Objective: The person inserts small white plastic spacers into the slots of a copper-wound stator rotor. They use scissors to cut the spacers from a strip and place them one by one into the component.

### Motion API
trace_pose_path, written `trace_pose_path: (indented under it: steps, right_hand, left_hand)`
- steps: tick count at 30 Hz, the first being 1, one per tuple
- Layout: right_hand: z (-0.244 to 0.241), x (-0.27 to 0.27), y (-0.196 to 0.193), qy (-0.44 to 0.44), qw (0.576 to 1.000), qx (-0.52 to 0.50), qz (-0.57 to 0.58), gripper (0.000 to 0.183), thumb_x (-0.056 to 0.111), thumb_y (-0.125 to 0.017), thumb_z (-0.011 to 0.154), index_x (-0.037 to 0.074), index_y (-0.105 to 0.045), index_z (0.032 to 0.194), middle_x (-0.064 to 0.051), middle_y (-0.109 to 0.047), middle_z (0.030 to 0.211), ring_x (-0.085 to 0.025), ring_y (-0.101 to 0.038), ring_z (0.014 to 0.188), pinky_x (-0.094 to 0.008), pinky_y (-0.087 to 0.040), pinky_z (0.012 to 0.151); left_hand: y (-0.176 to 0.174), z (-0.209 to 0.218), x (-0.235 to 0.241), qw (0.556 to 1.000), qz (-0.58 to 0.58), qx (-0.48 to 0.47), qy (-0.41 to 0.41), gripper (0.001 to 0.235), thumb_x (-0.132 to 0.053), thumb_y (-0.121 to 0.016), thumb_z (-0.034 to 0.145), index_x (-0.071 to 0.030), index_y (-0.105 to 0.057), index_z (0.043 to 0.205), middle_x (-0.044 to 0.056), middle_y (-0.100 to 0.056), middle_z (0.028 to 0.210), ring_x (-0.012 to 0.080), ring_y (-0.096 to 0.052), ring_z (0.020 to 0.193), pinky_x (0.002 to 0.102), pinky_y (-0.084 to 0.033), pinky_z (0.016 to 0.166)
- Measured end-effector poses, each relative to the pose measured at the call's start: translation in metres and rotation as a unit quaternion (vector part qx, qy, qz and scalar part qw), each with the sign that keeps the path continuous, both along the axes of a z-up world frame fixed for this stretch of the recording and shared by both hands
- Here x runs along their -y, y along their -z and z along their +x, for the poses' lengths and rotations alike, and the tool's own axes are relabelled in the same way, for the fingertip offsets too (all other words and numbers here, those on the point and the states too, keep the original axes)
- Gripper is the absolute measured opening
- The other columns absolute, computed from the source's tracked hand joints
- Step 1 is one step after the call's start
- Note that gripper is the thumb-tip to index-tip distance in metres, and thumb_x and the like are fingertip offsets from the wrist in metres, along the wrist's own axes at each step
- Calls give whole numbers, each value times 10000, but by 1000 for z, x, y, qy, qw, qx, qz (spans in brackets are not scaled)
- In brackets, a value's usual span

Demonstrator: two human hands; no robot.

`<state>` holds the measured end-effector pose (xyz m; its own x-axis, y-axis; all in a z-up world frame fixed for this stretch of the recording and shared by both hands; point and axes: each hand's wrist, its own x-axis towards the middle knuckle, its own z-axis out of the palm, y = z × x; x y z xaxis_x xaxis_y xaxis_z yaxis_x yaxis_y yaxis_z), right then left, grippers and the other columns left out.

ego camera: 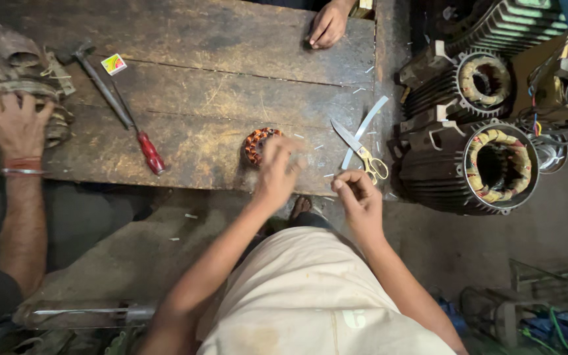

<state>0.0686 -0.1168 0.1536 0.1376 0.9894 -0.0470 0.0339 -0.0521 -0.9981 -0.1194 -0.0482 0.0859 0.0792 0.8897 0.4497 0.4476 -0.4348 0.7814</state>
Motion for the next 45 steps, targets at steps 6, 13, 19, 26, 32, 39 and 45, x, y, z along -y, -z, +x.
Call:
trace_pose_path:
  steps: [6, 13, 19, 26, 32, 39, 45]
  right_hand:
    - [31, -1, 23, -1, 999, -34, -38, 107, 110, -634, 1018, 29, -584, 1066, -38, -665, 937, -96, -653, 850, -278, -551, 815]
    - [50, -12, 32, -14, 989, 144, -17, 159, 76, -739, 933, 6, -698, 1070, -30, -734, 920, -82, -667, 833, -245, -553, 756]
    - [49, -37, 28, -83, 957, 269, 71, 93, 57, -764, 917, 17, -743, 998, -86, -742, 910, -138, -693, 777, -274, -552, 700]
    - [42, -54, 30, -176, 920, 290, 196, 99, 9, -735, 928, 10, -666, 999, -144, -675, 975, -291, -682, 883, -341, -542, 781]
    - [39, -62, 38, -196, 919, 291, 180, 108, 9, -760, 906, 9, -676, 975, -135, -680, 953, -292, -689, 877, -350, -540, 766]
    - [26, -87, 49, -198, 931, 272, 143, 136, 7, -739, 924, 35, -714, 1055, -130, -714, 1008, -283, -715, 890, -333, -562, 779]
    - [7, -101, 52, -215, 919, 288, 163, 210, -2, -747, 907, 44, -721, 1110, -128, -715, 1017, -302, -706, 930, -368, -564, 818]
  left_hand:
    - [43, -14, -49, 988, -85, -47, -117, 277, -236, -651, 1009, -8, -652, 1166, 217, -703, 1085, 428, -654, 1043, 478, -508, 895]
    - [113, -7, -45, 867, -319, 377, -61, 337, -304, -509, 1104, -23, -693, 1074, 117, -762, 969, 234, -684, 879, 368, -557, 798]
    - [182, 7, -38, 655, -530, 539, -1, 324, -314, -529, 1062, -15, -645, 1106, 138, -736, 1058, 249, -752, 921, 409, -616, 869]
    - [169, -10, -57, 798, -540, 268, -7, 383, -360, -537, 1106, -26, -722, 1074, 147, -757, 1009, 268, -720, 915, 432, -576, 857]
    - [49, -22, -40, 913, -354, -151, -140, 309, -370, -570, 1073, -106, -683, 1187, 195, -731, 994, 391, -694, 904, 486, -528, 820]
    - [11, 6, -3, 989, -145, -4, -34, 409, -236, -786, 870, -74, -657, 1223, 205, -720, 1074, 390, -698, 993, 435, -549, 871]
    - [25, -1, -6, 952, -294, 80, -34, 442, -208, -810, 836, -92, -606, 1210, 136, -753, 1013, 282, -754, 938, 387, -582, 797]
